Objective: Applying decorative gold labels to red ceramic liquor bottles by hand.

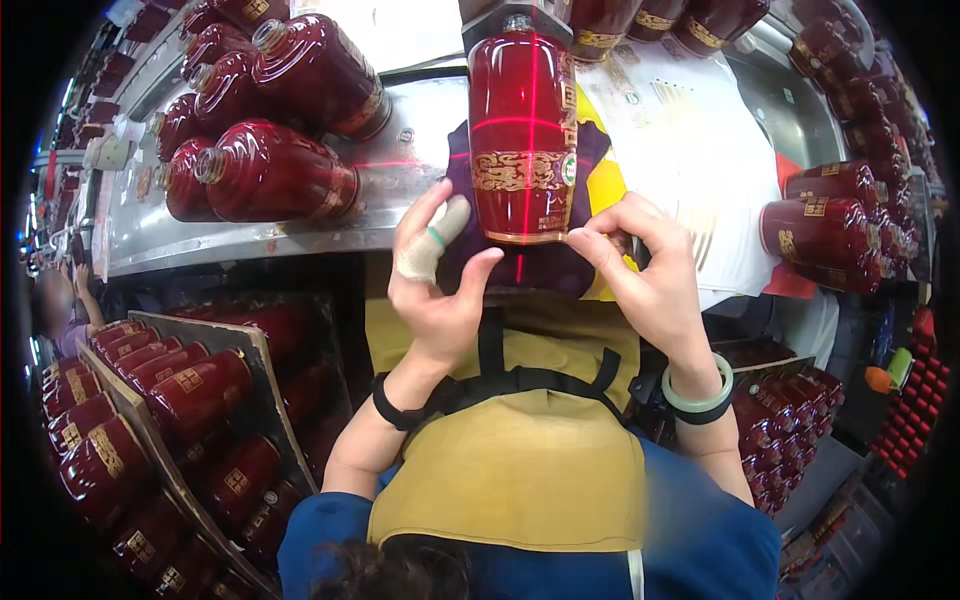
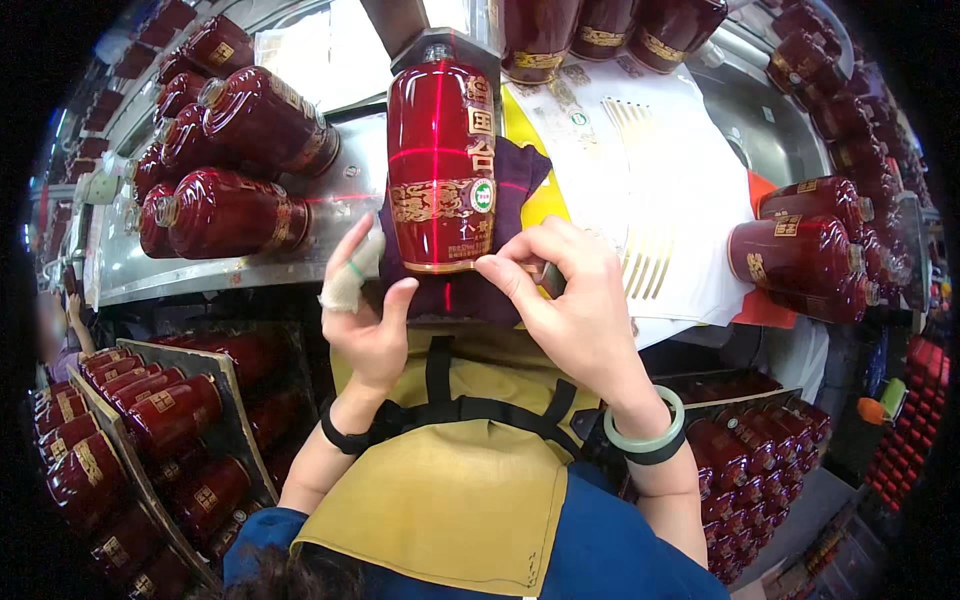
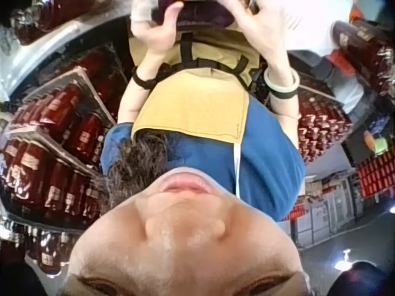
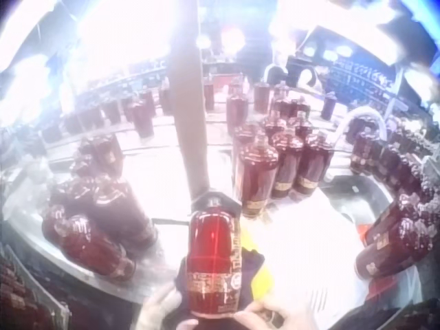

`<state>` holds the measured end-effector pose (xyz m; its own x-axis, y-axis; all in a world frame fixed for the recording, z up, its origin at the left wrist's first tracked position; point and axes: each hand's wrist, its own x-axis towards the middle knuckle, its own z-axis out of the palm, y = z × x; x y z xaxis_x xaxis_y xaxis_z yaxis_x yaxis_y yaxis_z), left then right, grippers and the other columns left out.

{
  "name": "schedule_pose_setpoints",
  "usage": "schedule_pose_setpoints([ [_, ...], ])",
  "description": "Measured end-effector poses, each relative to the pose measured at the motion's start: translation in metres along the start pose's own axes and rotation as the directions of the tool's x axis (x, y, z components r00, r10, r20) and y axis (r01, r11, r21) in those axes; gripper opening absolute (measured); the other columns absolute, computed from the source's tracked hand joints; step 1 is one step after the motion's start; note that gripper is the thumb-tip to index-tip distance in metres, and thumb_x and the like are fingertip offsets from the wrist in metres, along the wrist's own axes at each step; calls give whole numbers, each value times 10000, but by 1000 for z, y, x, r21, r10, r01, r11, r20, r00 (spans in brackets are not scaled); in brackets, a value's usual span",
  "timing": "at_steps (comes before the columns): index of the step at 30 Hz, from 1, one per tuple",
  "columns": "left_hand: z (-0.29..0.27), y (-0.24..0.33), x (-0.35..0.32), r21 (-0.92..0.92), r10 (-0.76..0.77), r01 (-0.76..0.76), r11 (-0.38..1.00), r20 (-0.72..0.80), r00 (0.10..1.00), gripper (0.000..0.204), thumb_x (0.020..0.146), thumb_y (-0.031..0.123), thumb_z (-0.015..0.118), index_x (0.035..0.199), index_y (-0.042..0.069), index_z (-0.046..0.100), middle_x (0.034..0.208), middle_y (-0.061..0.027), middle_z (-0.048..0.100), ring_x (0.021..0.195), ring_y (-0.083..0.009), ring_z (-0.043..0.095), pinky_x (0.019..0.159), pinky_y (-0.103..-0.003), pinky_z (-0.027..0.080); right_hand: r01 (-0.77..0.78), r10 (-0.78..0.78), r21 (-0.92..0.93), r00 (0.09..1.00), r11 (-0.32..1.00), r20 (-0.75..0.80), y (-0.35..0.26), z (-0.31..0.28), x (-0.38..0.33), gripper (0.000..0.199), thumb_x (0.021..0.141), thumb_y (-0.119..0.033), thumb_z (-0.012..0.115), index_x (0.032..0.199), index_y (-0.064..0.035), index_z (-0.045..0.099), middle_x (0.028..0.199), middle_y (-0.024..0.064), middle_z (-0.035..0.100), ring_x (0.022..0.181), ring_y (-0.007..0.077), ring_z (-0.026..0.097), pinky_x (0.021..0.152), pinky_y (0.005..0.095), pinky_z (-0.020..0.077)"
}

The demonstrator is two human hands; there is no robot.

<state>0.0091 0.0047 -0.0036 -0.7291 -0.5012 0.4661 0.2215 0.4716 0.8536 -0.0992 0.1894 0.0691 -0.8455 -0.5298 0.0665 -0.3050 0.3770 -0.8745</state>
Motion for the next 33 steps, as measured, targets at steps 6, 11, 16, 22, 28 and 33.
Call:
schedule_pose_setpoints([
  [6,2,1,5,290,315,-310,905,31,949,306,754,-101,830,1047,-36,767,1214,-146,738,1166,-318,675,996,-404,552,45,-45,54,999,998,-1,-14,-5,-3,168,868,-121,817,841,6,712,723,66,590,645,163,547,610,311,420],
  [11,5,4,9,298,331,-325,897,32,943,353,763,-106,819,1106,-48,759,1192,-160,745,1132,-313,694,982,-398,566,91,-91,84,996,992,-9,-20,-2,-2,161,859,-115,828,834,-7,712,710,54,563,609,157,503,583,313,389],
  [16,3,2,8,315,330,-331,890,57,942,378,775,-116,800,1146,-78,739,1168,-182,751,1122,-314,708,985,-398,569,58,-59,-45,998,997,-9,-14,-9,-2,166,846,-126,829,826,-9,713,718,74,567,671,202,542,623,339,412],
  [22,7,2,8,299,343,-338,892,38,939,380,779,-117,793,1153,-81,733,1191,-185,741,1116,-320,709,982,-398,576,28,-31,-86,999,996,-26,5,-7,-3,184,862,-167,818,840,-11,724,719,88,570,683,216,562,639,348,432],
  [28,7,1,7,351,432,-429,832,77,899,436,785,-126,778,1211,-99,689,1217,-191,727,1145,-337,692,981,-407,579,15,-17,-80,1000,997,-20,6,-5,-3,201,864,-173,820,837,0,722,726,90,585,681,215,565,637,352,435],
  [33,10,0,7,377,477,-471,797,84,875,494,787,-138,762,1266,-114,643,1266,-193,699,1214,-367,646,1003,-412,573,36,-38,-51,999,998,-33,5,-2,-2,201,866,-167,820,835,5,720,738,93,604,681,213,576,639,356,443],
])
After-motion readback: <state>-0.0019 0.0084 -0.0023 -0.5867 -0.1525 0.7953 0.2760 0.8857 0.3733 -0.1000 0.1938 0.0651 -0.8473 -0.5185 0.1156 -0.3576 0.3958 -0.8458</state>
